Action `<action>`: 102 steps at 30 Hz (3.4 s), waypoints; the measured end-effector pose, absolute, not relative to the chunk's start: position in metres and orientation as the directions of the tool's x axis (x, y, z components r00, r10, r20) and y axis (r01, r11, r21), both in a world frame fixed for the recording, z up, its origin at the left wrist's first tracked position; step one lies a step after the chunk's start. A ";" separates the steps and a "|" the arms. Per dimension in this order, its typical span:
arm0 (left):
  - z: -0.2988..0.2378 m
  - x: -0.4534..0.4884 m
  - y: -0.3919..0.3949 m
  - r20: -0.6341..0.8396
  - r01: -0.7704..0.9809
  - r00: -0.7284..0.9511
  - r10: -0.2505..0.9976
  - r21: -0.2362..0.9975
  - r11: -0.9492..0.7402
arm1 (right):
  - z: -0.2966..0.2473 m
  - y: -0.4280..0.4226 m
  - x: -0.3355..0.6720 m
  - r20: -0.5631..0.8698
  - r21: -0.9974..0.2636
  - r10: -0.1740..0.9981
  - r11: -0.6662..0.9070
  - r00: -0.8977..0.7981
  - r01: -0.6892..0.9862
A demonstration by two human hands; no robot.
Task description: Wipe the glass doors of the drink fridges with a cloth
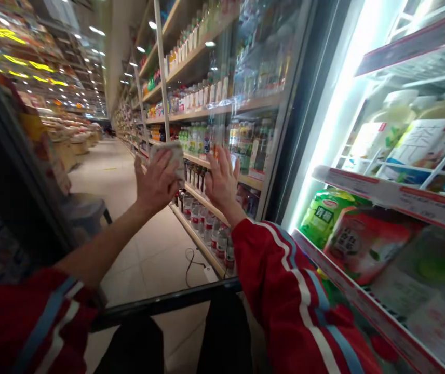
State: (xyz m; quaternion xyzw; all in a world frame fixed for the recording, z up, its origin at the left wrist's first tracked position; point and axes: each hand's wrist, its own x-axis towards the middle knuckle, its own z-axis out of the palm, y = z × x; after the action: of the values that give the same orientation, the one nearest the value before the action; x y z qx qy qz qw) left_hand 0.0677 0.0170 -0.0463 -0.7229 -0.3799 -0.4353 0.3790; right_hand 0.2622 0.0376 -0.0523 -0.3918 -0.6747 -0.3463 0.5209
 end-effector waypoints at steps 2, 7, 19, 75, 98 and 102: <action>-0.050 0.051 0.014 0.938 0.889 0.290 0.190 -0.191 -0.416 | -0.061 0.039 0.240 0.962 0.102 0.186 0.430 -0.199 0.897; -0.067 0.031 0.010 0.959 0.891 0.230 0.167 -0.139 -0.433 | -0.073 0.046 0.204 0.973 0.046 0.190 0.381 -0.127 0.923; -0.053 -0.070 -0.017 0.995 0.952 -0.009 0.096 0.038 -0.305 | -0.081 0.041 0.186 0.951 -0.076 0.309 0.274 -0.013 0.959; -0.071 0.014 0.014 0.945 0.909 0.259 0.200 -0.169 -0.380 | -0.090 0.007 0.215 0.848 -0.026 0.470 0.499 -0.245 0.866; -0.095 -0.015 0.005 0.893 0.902 0.310 0.326 -0.167 -0.399 | -0.083 0.008 0.166 0.864 0.120 0.348 0.560 -0.364 0.820; -0.097 -0.009 0.005 0.901 0.913 0.258 0.348 -0.109 -0.393 | -0.087 0.012 0.193 0.901 -0.012 0.380 0.506 -0.210 0.862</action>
State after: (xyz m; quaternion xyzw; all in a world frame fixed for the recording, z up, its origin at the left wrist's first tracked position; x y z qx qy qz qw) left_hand -0.0091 0.0050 -0.0972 -0.7193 -0.4383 -0.4231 0.3339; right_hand 0.1928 0.0120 -0.0873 -0.4236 -0.7331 -0.2599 0.4644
